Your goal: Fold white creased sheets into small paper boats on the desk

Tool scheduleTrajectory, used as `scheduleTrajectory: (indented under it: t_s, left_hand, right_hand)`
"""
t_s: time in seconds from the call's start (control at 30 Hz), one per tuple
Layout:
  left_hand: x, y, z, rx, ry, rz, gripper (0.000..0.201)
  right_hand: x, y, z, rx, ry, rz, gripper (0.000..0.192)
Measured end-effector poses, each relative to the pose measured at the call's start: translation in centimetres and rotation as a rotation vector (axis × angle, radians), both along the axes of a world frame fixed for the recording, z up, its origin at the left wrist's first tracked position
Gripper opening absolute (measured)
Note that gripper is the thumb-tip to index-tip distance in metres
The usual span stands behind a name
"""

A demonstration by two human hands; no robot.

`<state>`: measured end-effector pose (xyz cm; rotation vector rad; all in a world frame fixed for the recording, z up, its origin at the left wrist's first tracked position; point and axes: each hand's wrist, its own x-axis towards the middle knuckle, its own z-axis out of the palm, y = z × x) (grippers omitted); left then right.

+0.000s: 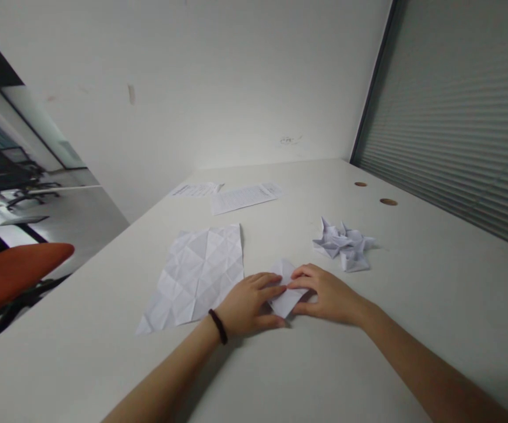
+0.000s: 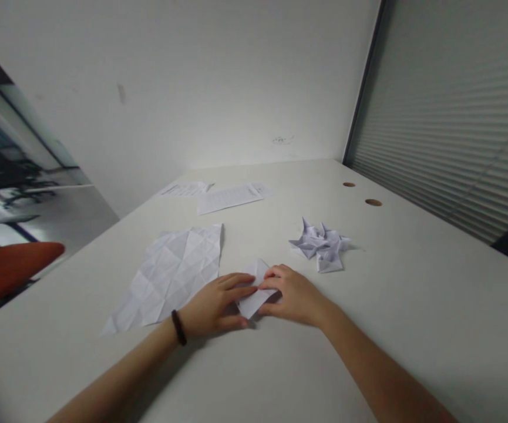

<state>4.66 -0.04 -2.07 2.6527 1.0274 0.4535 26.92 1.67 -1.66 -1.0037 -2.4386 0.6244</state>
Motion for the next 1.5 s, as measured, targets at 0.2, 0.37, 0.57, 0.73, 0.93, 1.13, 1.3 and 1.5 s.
scheduleTrajectory:
  t_s: [0.2,0.37,0.57,0.73,0.93,1.13,1.3,1.5]
  left_hand:
    - [-0.1,0.2,0.1,0.047,0.053,0.019,0.036]
    - [0.0,0.2,-0.2,0.077,0.086,0.037,0.028]
    - [0.0,-0.2,0.3,0.028,0.055,0.020,0.030]
    - [0.3,0.0,0.2,-0.058,-0.129,0.148,0.034]
    - [0.6,0.6,-0.5,-0.074,-0.199,0.377,0.020]
    - [0.6,0.6,-1.7,0.043,-0.075,0.380,0.034]
    - [0.7,0.3,-1.4,0.037,-0.055,0.221,0.049]
    - [1.1,0.0,-0.8,-0.074,-0.214,0.231,0.043]
  right_hand:
    - [0.3,0.3,0.1,0.000,-0.040,0.020,0.039]
    - [0.7,0.3,0.0,-0.008,-0.058,0.083,0.030]
    - [0.2,0.7,-0.3,-0.028,0.039,0.060,0.018]
    - [-0.6,0.6,-0.6,-0.062,0.111,-0.037,0.024]
    - [-1.0,1.0,-2.0,-0.161,0.161,-0.216,0.031]
    - [-1.2,0.7,-2.6,0.082,0.021,-0.158,0.037]
    - [-1.6,-0.1,-2.2,0.169,-0.053,-0.074,0.044]
    - [-1.8,-0.2,-1.9,0.130,-0.027,-0.071,0.053]
